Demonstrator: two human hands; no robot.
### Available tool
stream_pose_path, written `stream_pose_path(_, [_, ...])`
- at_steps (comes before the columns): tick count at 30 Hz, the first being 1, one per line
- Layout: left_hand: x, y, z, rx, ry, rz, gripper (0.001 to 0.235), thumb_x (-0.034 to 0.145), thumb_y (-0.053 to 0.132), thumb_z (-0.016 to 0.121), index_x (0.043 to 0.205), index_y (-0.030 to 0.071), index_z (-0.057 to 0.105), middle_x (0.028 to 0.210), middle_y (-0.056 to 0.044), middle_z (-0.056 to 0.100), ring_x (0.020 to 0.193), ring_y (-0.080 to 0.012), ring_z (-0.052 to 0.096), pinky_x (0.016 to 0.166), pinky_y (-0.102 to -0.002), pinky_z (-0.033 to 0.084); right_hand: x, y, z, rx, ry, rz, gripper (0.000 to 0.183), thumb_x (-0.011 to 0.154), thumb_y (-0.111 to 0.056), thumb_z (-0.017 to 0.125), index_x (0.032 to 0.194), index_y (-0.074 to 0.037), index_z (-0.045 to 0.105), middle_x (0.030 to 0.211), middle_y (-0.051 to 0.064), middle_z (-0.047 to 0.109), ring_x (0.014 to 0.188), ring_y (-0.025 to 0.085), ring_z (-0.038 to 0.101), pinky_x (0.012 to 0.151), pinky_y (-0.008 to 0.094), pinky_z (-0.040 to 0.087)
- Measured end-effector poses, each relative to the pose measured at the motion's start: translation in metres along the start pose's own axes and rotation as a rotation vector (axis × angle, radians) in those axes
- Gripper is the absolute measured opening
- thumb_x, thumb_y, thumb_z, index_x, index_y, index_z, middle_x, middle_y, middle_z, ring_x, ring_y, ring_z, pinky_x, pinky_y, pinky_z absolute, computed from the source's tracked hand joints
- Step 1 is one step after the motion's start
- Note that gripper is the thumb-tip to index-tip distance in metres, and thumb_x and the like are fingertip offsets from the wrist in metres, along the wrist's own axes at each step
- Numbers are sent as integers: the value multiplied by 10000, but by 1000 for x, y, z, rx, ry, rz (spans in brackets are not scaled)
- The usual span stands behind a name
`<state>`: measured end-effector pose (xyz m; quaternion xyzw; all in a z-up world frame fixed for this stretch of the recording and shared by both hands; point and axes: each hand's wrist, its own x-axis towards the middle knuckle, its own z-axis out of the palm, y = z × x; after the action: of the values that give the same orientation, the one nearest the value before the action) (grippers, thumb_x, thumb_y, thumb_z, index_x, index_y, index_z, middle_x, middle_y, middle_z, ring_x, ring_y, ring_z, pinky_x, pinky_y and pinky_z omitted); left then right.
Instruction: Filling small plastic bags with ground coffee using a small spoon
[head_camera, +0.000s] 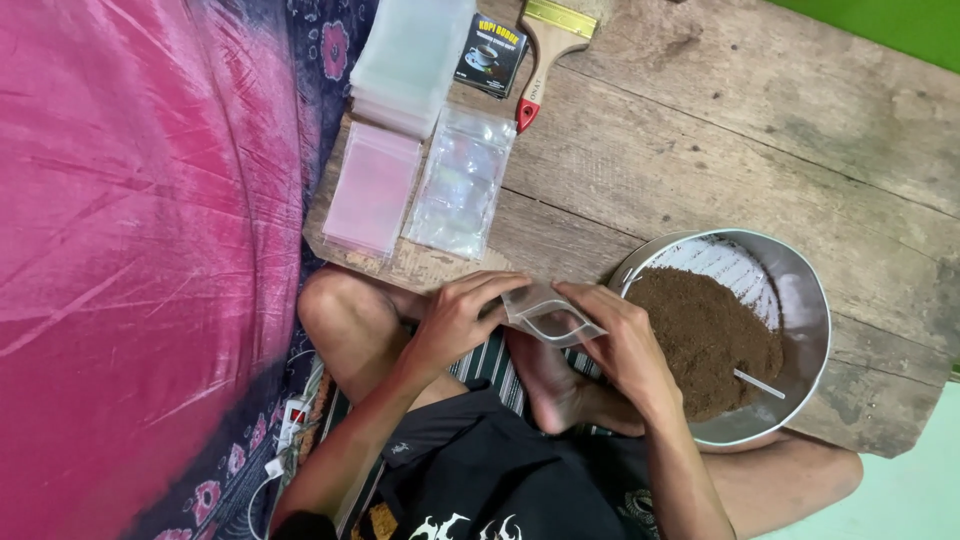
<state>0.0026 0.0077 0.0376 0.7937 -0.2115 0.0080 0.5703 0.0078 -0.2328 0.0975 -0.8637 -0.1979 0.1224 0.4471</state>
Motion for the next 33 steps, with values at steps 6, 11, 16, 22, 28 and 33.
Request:
stream_pose_path(6, [-6,-10,-7,24,77,0,214,897,-47,678,1030,97,763,987,-43,784,934,-262,763,820,-368,603,4,-18,-14,-34,-25,50,334,792,57,670,1099,-54,738,982,141,762,1000,379,735,875,469,590])
stream_pose_path(11, [13,-8,-16,5,82,40,201,894,-59,686,1018,72,775,980,-57,793,929,-257,770,822,-369,608,6,8,-17,-70,-28,30,320,745,96,648,1007,-66,735,915,114,751,942,343,737,856,455,589])
stream_pose_path(16, [62,4,-26,45,87,87,142,916,-24,692,1008,58,762,951,-60,788,922,-270,767,827,-376,610,30,-1,-39,-223,27,14,314,751,154,667,995,-24,752,907,114,748,914,297,731,898,431,583])
stream_pose_path(22, [101,-9,-19,61,164,80,140,935,-26,675,998,69,756,942,-53,775,899,-271,755,801,-373,601,60,4,-59,-330,97,-59,280,714,148,657,923,-36,684,824,82,666,916,316,650,803,414,540])
stream_pose_path(28, [121,-32,-13,75,174,28,130,943,15,683,993,101,767,926,-16,777,857,-235,757,764,-340,602,73,50,-56,-397,79,-21,254,691,131,701,881,-36,681,762,77,652,893,309,629,797,407,509])
stream_pose_path(33, [119,-51,-9,132,114,-14,134,912,-11,712,998,82,755,906,-45,770,877,-256,754,758,-356,600,72,73,-45,-348,34,35,282,692,81,735,932,-62,701,783,77,688,885,292,639,795,371,491])
